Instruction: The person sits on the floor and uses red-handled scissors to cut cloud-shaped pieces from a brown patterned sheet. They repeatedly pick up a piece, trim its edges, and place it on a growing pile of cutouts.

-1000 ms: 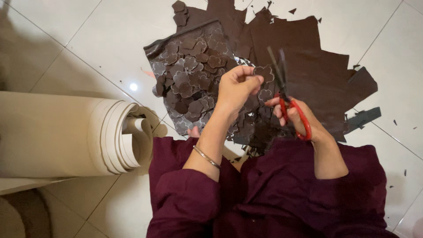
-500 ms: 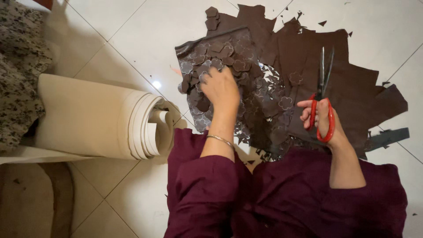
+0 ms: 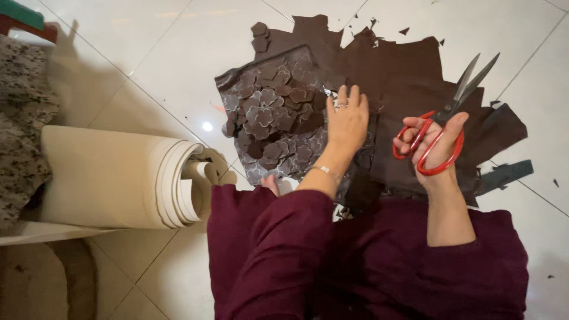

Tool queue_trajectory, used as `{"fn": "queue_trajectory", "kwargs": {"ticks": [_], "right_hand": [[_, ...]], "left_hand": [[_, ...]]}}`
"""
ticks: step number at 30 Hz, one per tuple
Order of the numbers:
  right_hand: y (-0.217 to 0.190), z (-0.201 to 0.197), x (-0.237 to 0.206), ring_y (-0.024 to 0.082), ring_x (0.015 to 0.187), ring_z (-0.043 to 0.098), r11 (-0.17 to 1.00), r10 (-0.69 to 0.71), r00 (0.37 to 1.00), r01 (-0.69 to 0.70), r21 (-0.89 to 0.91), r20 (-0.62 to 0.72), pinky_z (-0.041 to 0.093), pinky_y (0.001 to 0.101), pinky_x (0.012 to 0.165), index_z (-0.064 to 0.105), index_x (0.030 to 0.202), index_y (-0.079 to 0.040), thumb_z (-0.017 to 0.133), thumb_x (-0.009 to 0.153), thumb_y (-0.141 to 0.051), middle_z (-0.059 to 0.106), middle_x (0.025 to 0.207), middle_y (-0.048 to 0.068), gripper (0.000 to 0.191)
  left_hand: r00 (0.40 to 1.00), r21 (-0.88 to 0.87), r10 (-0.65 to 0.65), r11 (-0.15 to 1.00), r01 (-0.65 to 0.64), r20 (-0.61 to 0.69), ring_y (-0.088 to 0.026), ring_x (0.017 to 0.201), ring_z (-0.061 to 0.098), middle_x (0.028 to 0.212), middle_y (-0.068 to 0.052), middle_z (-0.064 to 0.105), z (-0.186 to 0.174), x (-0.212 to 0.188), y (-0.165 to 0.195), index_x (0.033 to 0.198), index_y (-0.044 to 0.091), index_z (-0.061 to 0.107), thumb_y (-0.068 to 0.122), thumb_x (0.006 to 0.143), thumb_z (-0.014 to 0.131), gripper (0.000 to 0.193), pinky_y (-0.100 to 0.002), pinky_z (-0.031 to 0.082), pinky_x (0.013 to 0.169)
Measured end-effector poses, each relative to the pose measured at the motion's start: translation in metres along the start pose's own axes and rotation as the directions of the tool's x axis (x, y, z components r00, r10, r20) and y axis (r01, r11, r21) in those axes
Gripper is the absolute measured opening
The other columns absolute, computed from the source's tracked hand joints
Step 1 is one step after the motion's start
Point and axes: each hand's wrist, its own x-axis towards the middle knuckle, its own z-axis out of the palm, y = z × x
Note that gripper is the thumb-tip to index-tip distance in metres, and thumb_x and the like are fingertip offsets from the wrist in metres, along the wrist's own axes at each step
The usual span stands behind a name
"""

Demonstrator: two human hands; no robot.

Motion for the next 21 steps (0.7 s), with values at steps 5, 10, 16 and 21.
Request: {"fn": "queue_trajectory", "kwargs": {"ticks": [5,10,16,21], "right_hand": [[-0.004,0.006,-0.002,0.022,0.067,0.053,0.998,0.033,0.999,-0.035,-0.042,-0.041,0.057,0.0426,0.088,0.064,0.113,0.002,0.021,0.085,-0.094,0.056,0.081,0.008,0.108],[-0.002,0.01,-0.001,0.02,0.064,0.053,0.995,0.035,0.999,-0.037,-0.089,-0.018,0.058,0.0419,0.087,0.064,0.113,0.003,0.022,0.087,-0.093,0.056,0.08,0.007,0.108],[0.002,0.015,0.0,0.018,0.065,0.056,0.987,0.041,0.999,-0.036,-0.159,0.028,0.058,0.0402,0.085,0.063,0.114,0.004,0.023,0.089,-0.092,0.058,0.08,0.006,0.106],[0.008,0.022,-0.006,0.017,0.065,0.057,0.972,0.005,0.994,0.021,-0.235,0.109,0.058,0.0344,0.084,0.061,0.117,0.006,0.032,0.096,-0.085,0.058,0.078,0.006,0.098]], "left_hand": [[0.999,-0.022,-0.035,0.999,0.034,-0.026,-0.032,0.137,0.044,0.147,-0.008,0.05,0.019,0.024,0.036,0.131,0.018,0.064,0.023,0.086,0.056,0.046,-0.064,0.034,0.109],[0.949,0.042,-0.112,0.994,0.104,0.296,-0.029,0.134,0.052,0.132,-0.006,0.059,0.027,0.018,0.042,0.118,0.019,0.068,0.023,0.099,0.055,0.023,-0.055,0.041,0.109],[0.948,-0.161,-0.163,0.964,0.212,0.272,-0.034,0.113,0.065,0.119,-0.012,0.064,0.024,0.0,0.022,0.114,0.013,0.066,0.014,0.093,0.063,0.021,-0.046,0.053,0.092],[0.949,-0.675,-0.297,0.681,0.286,0.102,-0.037,0.094,0.069,0.098,-0.015,0.07,-0.004,-0.015,-0.002,0.115,0.003,0.061,0.001,0.076,0.075,0.042,-0.046,0.055,0.078]]}}
